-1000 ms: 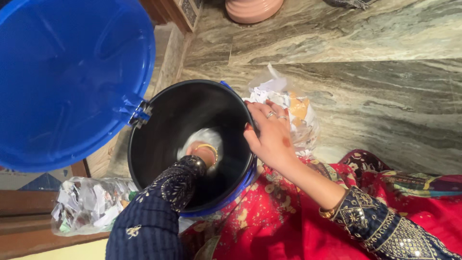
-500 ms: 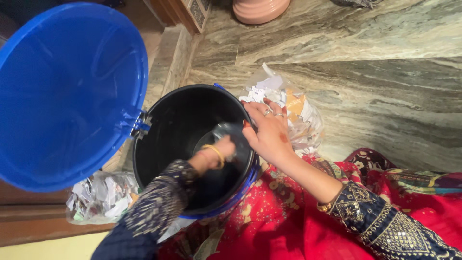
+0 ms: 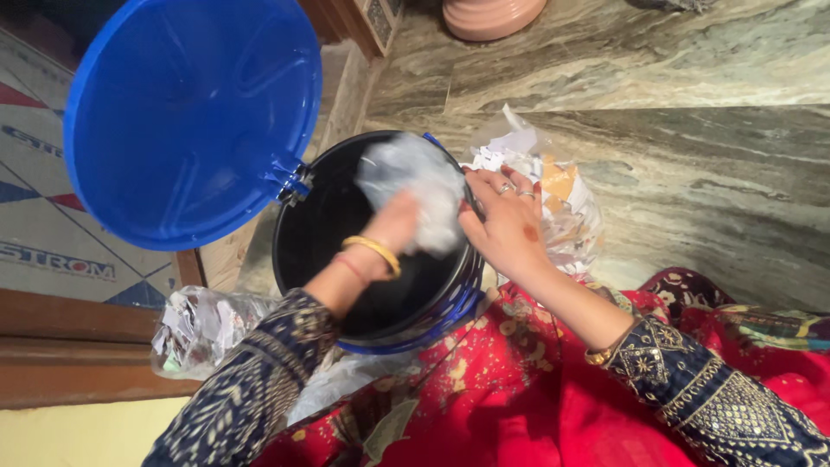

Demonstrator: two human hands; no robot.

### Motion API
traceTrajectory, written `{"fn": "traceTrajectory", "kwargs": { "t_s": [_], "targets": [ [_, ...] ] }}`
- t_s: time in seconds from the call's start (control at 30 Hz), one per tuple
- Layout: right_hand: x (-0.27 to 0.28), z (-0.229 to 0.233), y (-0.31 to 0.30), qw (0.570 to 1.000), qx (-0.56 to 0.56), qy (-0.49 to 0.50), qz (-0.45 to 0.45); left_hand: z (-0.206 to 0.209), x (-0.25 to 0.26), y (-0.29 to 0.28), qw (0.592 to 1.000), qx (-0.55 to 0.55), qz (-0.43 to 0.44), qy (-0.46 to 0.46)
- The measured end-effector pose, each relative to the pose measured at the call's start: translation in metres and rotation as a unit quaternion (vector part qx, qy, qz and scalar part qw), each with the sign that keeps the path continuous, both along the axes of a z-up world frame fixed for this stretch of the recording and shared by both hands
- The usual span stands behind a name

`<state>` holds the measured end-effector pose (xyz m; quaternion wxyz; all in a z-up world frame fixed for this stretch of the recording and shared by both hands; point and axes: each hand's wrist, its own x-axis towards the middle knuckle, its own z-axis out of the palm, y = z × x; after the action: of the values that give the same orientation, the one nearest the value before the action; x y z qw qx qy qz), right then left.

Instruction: The person transfers small pieces of paper and other waste from a blue trash bin into a clear plastic bag held in the other hand. They also pick up stray pieces from the floor and place them into the bag, then tie the bag closed.

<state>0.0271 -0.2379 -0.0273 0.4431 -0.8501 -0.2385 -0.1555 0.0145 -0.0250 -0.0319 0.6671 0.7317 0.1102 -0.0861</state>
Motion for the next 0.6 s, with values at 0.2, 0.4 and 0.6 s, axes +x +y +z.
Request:
{"fn": "traceTrajectory", "kwargs": {
  "t_s": [0.2, 0.4, 0.6],
  "targets": [
    [0.003, -0.003, -0.011, 1.000, -0.020, 0.006, -0.019, 0.021, -0.033, 0.040, 0.817, 0.291, -0.447, 0.220],
    [0.004, -0.006, 0.003, 1.000, -0.011, -0.009, 0.019, 0.076, -0.003, 0.055, 0.382, 0.865, -0.312, 0.093],
    [0.005, -0.003, -0.003, 1.000, 0.005, -0.016, 0.017, 0.009, 0.009, 0.072, 0.319, 0.809, -0.429, -0.245]
  ]
}}
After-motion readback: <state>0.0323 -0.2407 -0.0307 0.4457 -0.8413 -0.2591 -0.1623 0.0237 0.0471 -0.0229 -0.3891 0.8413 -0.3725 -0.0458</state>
